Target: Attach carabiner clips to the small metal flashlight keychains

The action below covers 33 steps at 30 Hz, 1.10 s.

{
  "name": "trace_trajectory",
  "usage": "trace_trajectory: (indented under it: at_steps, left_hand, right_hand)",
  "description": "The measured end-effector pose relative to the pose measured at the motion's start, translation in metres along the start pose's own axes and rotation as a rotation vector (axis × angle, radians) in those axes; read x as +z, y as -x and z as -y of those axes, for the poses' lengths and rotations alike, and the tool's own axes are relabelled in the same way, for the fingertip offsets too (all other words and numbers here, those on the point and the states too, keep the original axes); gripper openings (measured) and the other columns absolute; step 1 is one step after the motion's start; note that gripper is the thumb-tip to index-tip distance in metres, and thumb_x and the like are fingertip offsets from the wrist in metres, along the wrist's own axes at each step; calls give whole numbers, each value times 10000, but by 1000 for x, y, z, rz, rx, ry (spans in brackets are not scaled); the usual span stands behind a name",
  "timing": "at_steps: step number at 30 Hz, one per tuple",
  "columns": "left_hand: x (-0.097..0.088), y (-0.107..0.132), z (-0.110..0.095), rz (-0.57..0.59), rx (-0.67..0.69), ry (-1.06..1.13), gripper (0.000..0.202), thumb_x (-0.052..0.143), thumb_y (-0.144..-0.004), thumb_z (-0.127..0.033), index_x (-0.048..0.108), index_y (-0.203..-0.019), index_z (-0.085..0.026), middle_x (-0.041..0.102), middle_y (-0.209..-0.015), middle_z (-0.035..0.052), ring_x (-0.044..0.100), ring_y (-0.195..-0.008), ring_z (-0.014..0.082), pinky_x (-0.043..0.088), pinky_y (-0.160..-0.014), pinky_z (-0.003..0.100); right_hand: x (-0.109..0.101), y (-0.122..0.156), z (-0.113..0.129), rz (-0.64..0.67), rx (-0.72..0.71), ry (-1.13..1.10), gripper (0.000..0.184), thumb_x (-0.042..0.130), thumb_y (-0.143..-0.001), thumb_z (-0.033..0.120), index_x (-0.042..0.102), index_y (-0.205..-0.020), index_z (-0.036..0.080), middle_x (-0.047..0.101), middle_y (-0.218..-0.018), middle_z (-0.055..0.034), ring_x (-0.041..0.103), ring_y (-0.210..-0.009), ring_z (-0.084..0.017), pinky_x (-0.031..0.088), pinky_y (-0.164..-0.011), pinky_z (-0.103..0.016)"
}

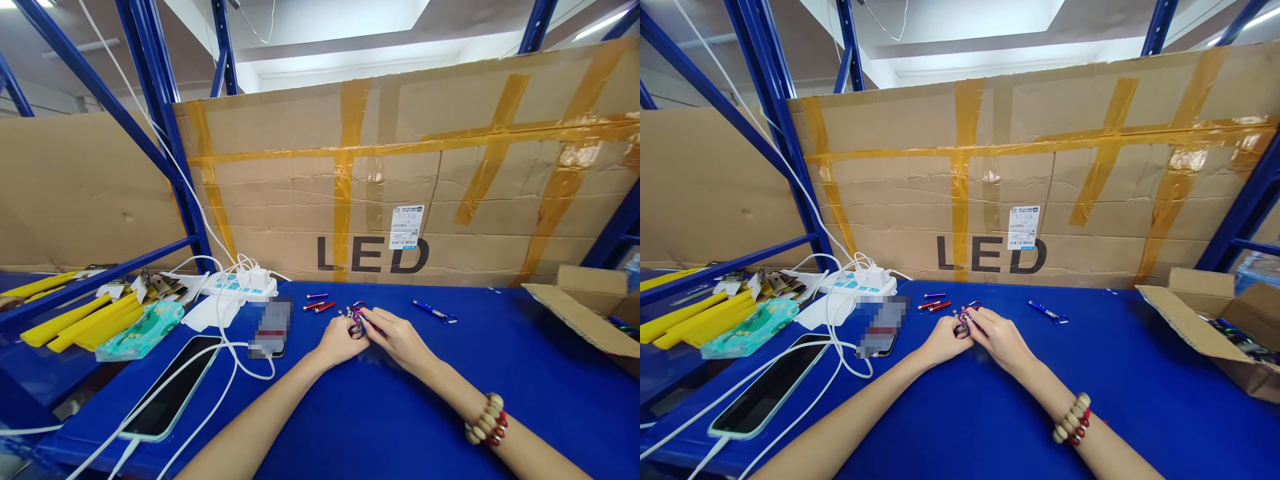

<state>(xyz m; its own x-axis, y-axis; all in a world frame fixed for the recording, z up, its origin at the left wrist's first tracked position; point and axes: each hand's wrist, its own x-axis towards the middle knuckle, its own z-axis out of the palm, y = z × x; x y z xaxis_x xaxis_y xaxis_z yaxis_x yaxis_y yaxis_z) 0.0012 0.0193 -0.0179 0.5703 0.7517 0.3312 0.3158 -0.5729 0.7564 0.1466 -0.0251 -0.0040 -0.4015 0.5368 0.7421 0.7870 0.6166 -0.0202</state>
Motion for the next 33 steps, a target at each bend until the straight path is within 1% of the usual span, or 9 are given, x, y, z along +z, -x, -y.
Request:
trace_trajectory:
  at_steps: [3, 8, 12, 17, 20, 23, 29, 33]
  left_hand:
    - [2, -2, 4, -16, 12, -4, 270, 469, -659, -220, 281, -481, -145, 330, -460, -40, 289, -471, 55, 231, -489, 201]
    - [4, -2, 8, -29, -51, -43, 257, 464, -668, -244, 299, -498, -144, 351, -482, -29, 299, -488, 66, 238, -493, 206]
    - [5, -2, 9, -27, -92, -58, 255, 473, -647, -227, 295, -484, -143, 319, -476, -32, 279, -483, 65, 219, -483, 211]
    - [5, -2, 8, -39, -149, -42, 245, 459, -639, -200, 288, -474, -141, 291, -476, -35, 261, -480, 62, 197, -477, 212]
    - [4, -2, 6, -41, -179, -31, 235, 456, -636, -189, 297, -470, -140, 289, -470, -36, 267, -480, 61, 189, -480, 214]
    - [2, -3, 3, -49, -212, 2, 245, 456, -639, -185, 293, -462, -141, 277, -462, -39, 262, -480, 60, 181, -479, 218]
    - [-1, -3, 2, -67, -198, 97, 256, 463, -659, -187, 297, -470, -140, 262, -464, -43, 256, -489, 57, 171, -478, 217]
    - [-1, -3, 3, -99, -150, 128, 254, 467, -670, -201, 299, -490, -138, 293, -482, -43, 280, -509, 59, 190, -490, 209]
  right_hand:
    - [1, 0, 0, 10, -7, 17, 345, 300, -924, 298, 582, -1033, 132, 627, -889, -98, 610, -806, -151, 519, -675, -238]
    - [1, 1, 0, 46, -12, 45, 376, 275, -927, 303, 586, -1034, 122, 632, -919, -111, 616, -831, -165, 527, -692, -255]
    - [2, 3, -1, 63, -19, 56, 375, 275, -926, 303, 587, -1041, 128, 633, -927, -111, 617, -842, -173, 531, -702, -272]
    - [5, 6, -5, 65, -23, 52, 330, 325, -915, 280, 569, -1075, 126, 625, -964, -102, 608, -881, -172, 521, -759, -281]
    - [7, 8, -7, 56, -35, 65, 335, 331, -914, 280, 563, -1088, 113, 623, -971, -111, 605, -889, -180, 525, -742, -284]
    - [7, 8, -7, 52, -31, 73, 347, 317, -917, 292, 578, -1061, 115, 629, -951, -115, 613, -864, -182, 533, -709, -280]
    - [6, 6, -7, 73, -2, 48, 357, 291, -924, 311, 586, -1046, 151, 628, -948, -100, 611, -873, -173, 531, -712, -268]
    - [1, 2, -5, 111, 12, 19, 345, 305, -923, 304, 558, -1104, 156, 618, -938, -94, 607, -862, -160, 526, -707, -257]
